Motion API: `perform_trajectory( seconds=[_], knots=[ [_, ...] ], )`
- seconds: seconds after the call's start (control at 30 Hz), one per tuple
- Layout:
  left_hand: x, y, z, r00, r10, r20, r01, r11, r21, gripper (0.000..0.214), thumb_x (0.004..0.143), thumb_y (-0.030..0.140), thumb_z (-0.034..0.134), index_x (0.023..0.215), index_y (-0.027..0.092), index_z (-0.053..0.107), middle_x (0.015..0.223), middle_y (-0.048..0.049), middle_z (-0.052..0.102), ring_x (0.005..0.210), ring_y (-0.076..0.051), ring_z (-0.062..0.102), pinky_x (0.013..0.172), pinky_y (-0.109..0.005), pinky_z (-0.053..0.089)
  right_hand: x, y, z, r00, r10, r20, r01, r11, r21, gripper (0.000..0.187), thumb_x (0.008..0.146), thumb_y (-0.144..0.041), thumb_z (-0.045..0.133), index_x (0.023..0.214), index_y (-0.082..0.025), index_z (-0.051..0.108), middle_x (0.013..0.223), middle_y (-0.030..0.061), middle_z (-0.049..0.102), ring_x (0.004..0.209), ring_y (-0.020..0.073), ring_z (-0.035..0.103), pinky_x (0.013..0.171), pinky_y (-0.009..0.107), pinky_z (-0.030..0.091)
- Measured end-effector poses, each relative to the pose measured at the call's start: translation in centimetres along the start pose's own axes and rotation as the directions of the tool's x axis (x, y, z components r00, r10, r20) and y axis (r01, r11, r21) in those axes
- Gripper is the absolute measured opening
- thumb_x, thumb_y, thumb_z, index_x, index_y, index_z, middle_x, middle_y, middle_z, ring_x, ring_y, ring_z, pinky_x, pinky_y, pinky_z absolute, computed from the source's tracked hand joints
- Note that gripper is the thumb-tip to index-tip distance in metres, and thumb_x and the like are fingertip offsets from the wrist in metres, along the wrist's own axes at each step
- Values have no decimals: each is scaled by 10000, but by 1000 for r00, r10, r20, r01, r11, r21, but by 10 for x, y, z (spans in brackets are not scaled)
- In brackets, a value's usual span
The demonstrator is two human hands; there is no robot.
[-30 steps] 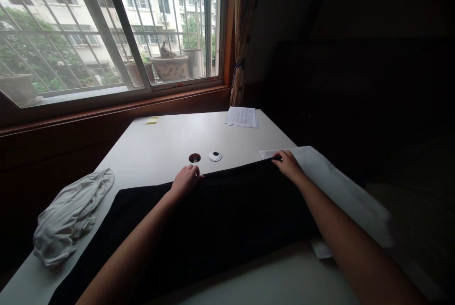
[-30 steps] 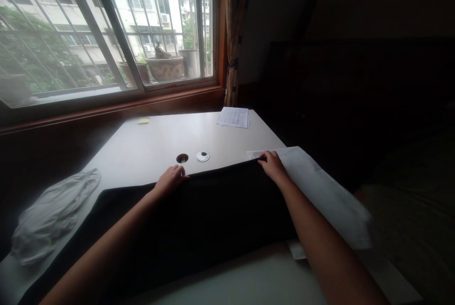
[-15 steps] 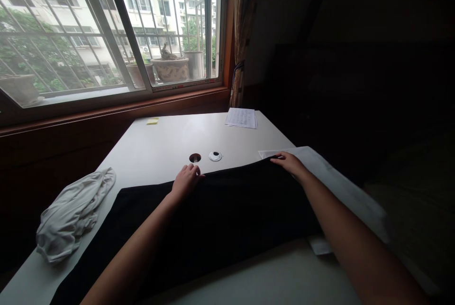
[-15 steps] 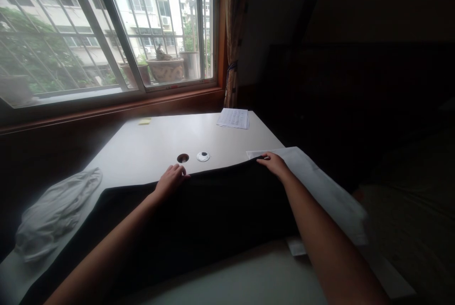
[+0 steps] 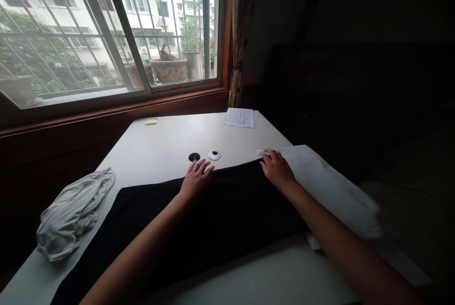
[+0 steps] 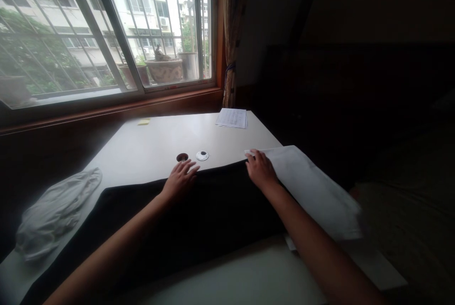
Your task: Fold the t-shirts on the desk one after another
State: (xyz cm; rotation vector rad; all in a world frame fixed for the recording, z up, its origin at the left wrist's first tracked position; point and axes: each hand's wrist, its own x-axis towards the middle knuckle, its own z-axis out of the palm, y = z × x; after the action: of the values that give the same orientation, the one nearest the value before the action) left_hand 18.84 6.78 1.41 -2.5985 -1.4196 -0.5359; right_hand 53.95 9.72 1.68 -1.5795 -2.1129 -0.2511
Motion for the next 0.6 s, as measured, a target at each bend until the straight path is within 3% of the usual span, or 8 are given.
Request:
perform_trajectory(
  seconds=[0.1, 0.17, 0.33, 0.43, 0.6],
  knots=[
    [6, 39, 10, 983, 167, 79, -162, 984, -73, 501, 1050, 406, 409, 1528, 257, 431, 1607, -73, 431, 1543, -294, 251, 1258, -567, 184, -16, -22, 8, 944, -252, 213, 231, 966, 119, 453, 1000, -381, 482, 1446, -333, 544, 1559, 59, 478, 1437, 321, 418, 1211, 533, 312],
    [9, 58, 21, 970, 196, 146, -179, 976, -122, 593, 1037, 534, 395, 1562, 259, 387, 1643, -74, 370, 1553, -311, 229, 1252, -600, 178, -27, -26, 15, 908, -287, 306, 249, 956, 156, 502, 1011, -458, 462, 1505, -367, 475, 1601, 24, 439, 1478, 288, 382, 1234, 537, 269],
    [14, 66, 40, 967, 162, 195, -128, 976, -174, 675, 1022, 643, 314, 1597, 290, 325, 1682, -52, 269, 1567, -285, 194, 1267, -575, 159, -39, 4, 14, 933, -128, 336, 114, 992, 61, 576, 1003, -538, 441, 1543, -336, 438, 1628, 51, 392, 1519, 278, 317, 1254, 532, 201],
    [16, 61, 40, 963, 161, 217, -123, 976, -180, 697, 1015, 666, 298, 1604, 292, 311, 1690, -51, 241, 1573, -280, 166, 1272, -565, 143, -44, 26, 3, 942, -31, 334, 32, 999, 2, 588, 996, -551, 438, 1543, -334, 443, 1648, 40, 348, 1542, 283, 253, 1262, 544, 156],
    [18, 57, 37, 951, 188, 244, -149, 975, -168, 742, 1006, 694, 279, 1614, 267, 286, 1696, -70, 200, 1576, -289, 143, 1269, -574, 125, -55, 44, -6, 926, 117, 360, -84, 991, -105, 637, 1023, -568, 323, 1599, -296, 341, 1699, 33, 203, 1560, 286, 194, 1243, 558, 206]
  ],
)
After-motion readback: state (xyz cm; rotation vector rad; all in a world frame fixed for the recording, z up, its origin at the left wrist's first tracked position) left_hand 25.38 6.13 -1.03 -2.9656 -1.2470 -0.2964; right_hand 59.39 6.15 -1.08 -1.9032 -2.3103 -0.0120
